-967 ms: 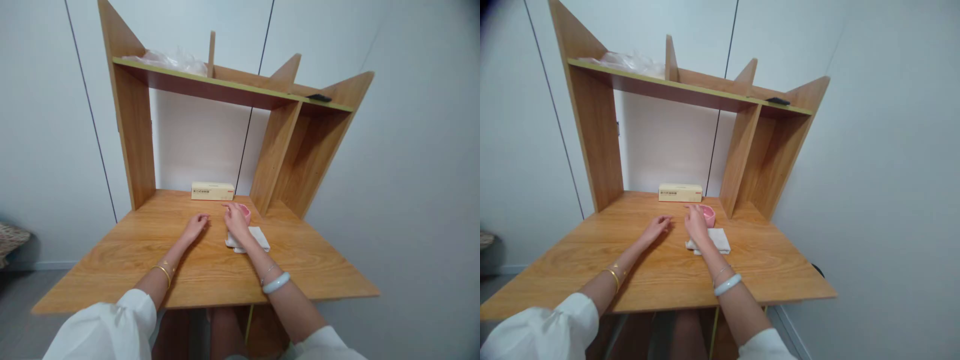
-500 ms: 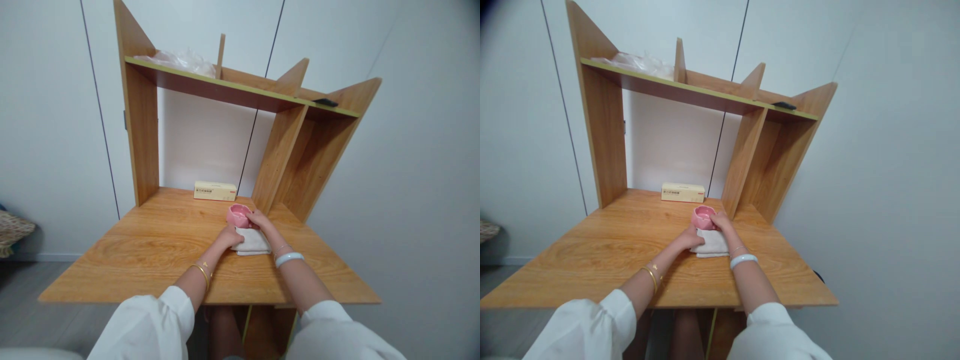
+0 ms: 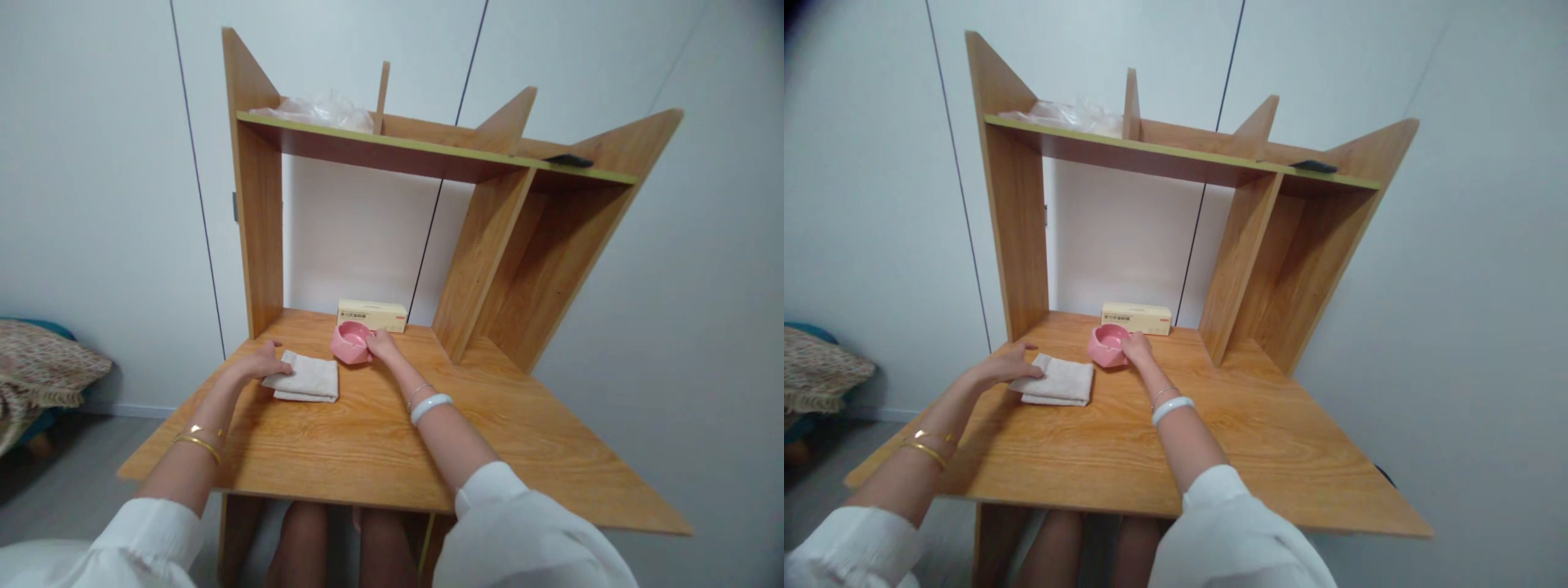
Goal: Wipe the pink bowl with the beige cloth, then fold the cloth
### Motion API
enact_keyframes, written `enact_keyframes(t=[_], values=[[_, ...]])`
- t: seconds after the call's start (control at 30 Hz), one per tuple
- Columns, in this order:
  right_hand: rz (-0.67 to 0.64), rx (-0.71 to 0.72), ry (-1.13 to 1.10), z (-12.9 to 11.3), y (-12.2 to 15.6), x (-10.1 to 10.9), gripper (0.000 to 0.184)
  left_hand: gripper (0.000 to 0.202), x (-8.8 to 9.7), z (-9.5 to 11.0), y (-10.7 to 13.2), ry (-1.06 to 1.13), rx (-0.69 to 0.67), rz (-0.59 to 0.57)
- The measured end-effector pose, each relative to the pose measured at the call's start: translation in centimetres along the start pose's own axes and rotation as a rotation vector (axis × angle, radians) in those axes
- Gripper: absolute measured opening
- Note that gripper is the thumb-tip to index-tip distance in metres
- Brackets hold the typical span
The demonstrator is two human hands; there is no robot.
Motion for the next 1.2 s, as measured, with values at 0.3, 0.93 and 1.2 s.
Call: enact_keyframes(t=[0.3,0.93,1.2], values=[[0.031,0.014,0.04,-6.0,-1.2,-4.8,0.023,0.063,-0.6,-1.3,1.1,-0.031,0.118,-0.073],[0.057,0.195,-0.195,0.8,-0.2,-3.3,0.034,0.025,-8.4,6.9,3.7,-0.484,-0.251,0.079],[0.117,0.256,-0.353,6.5,0.0,-3.1,0.054,0.049,-19.6,6.1,2.5,-0.57,-0.429,-0.381]])
Point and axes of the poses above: each hand's wrist, its own y-axis away from the middle knuckle, its own x-axis out of the back of the hand, z = x × y, the point moved 4 cm from there along -y, towards the middle knuckle, and after that the axes turned 11 degrees about -z, right-handed, at the moved point
